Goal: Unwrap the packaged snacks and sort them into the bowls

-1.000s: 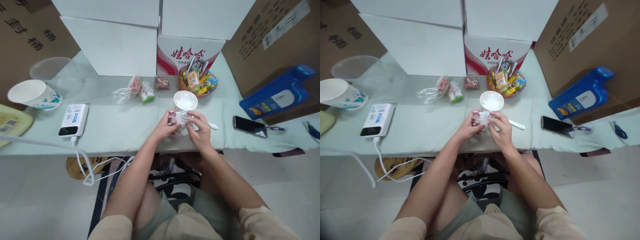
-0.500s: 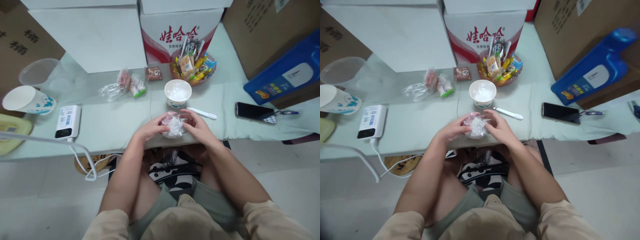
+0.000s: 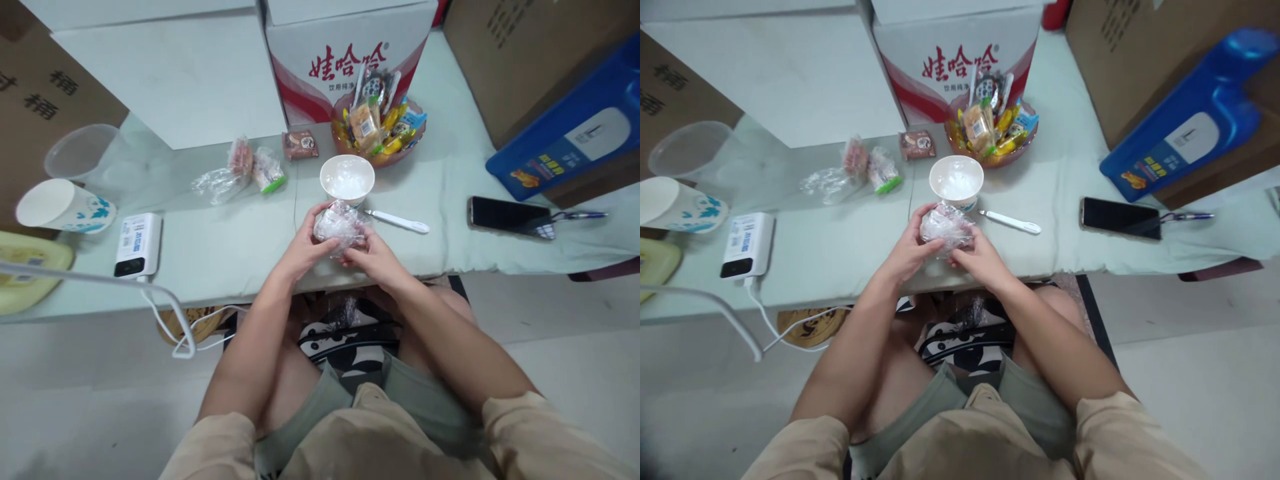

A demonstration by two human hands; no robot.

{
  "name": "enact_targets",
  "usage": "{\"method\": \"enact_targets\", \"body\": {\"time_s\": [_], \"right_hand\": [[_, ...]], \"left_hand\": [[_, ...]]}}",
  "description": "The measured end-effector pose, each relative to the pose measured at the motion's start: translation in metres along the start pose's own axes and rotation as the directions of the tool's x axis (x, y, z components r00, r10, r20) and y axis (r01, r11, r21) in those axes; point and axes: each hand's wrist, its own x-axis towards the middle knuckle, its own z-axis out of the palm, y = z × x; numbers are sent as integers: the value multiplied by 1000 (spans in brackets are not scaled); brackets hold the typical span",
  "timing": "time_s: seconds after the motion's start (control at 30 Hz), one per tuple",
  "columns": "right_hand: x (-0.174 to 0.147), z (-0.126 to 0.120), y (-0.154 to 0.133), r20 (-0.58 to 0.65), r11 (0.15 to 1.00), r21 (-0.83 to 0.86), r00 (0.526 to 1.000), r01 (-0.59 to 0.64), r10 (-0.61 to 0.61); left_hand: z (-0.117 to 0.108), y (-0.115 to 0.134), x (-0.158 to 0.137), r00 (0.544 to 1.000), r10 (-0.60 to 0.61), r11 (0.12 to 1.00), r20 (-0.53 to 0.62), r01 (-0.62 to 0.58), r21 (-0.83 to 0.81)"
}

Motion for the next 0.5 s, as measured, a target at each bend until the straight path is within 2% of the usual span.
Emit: {"method": "enact_targets", "body": {"time_s": [0.07, 0.1, 0.17, 0.23, 0.27, 0.3, 0.4, 0.5], "right_hand": [[-1, -11, -3, -34, 970, -239, 997, 53, -63], [-1, -19, -5, -87, 911, -403, 988, 86, -131], [2, -39, -6, -196, 695, -715, 930, 81, -310], [7, -60, -2, -233, 477, -879, 874, -2, -426], [11, -69, 2, -230, 413, -910, 865, -28, -447], [14, -77, 7, -219, 384, -923, 864, -33, -453], [19, -92, 19, -212, 430, -903, 843, 25, -494], [11, -87, 23, -324, 580, -812, 775, 67, -543]], "left_hand": [[-3, 0, -1, 998, 13, 1000, -59, -12, 24], [-7, 0, -1, 995, 12, 1000, -100, -9, 30], [-17, 0, -1, 984, 7, 999, -180, 2, 50], [-26, -2, -1, 975, 13, 996, -221, 7, 88], [-30, -4, 0, 974, 28, 994, -225, -4, 105], [-34, -5, 0, 974, 55, 993, -220, -30, 116], [-40, -9, 2, 971, 164, 981, -172, -142, 132], [-41, -11, 2, 967, 218, 969, -131, -199, 148]]}}
